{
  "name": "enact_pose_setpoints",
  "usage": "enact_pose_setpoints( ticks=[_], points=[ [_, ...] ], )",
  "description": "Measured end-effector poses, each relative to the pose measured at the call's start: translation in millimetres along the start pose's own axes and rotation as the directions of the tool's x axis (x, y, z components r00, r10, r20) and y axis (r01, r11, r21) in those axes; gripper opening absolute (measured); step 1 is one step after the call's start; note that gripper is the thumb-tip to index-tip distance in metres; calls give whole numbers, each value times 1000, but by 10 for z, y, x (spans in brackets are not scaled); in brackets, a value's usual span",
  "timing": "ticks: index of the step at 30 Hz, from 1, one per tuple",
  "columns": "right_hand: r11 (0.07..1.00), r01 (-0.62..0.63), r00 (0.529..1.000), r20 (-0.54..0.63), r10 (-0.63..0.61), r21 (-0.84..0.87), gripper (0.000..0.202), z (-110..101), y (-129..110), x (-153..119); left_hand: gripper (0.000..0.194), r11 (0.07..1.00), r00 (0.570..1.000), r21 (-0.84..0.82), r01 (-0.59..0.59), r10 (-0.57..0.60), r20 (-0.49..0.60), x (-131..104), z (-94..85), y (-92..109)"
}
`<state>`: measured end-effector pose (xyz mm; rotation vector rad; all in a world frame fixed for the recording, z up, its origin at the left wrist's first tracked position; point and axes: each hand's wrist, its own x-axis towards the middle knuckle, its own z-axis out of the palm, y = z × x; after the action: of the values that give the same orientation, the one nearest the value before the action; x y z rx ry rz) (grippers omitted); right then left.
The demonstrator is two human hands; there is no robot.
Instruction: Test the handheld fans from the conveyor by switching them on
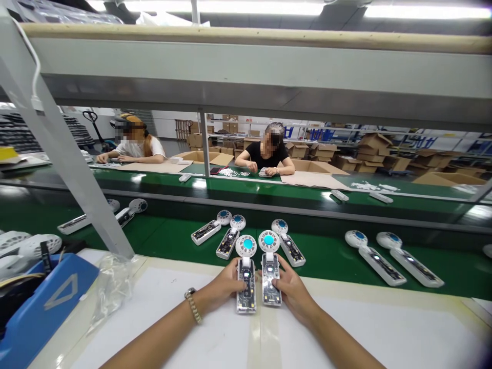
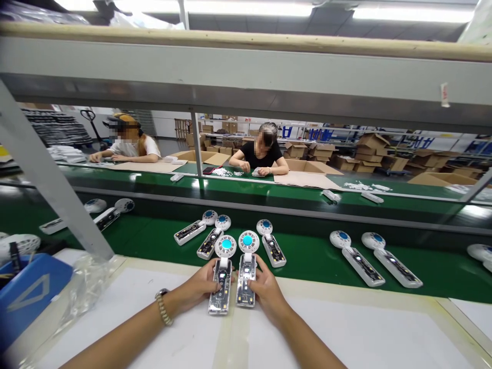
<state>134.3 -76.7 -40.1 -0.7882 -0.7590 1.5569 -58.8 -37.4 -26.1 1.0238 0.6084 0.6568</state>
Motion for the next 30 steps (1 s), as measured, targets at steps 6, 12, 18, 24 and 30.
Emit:
enact_pose_setpoints(
  ticks=[6,12,18,24,30],
  points=[
    [1000,-5,1000,1,5,5,83,2,-9,-4,57,1000,1000,-13,-13,13,10,10,-31,-27],
    [1000,-13,1000,-18,14,11,86,14,-23,-20,54,999,999,-2,-32,32,29,3,-29,-32],
    [999,-32,999,4,32,2,91,48,-77,-60,54,1000,999,-8,-31,31,33,14,-18,-28],
    [1000,-13,999,-36,13,-8,84,8,-30,-33,55,1000,1000,-15,-2,2,19,6,-16,-4],
    [1000,-10,1000,-30,11,28,82,62,-48,-32,56,999,1000,-47,0,1,8,-10,45,21]
  ],
)
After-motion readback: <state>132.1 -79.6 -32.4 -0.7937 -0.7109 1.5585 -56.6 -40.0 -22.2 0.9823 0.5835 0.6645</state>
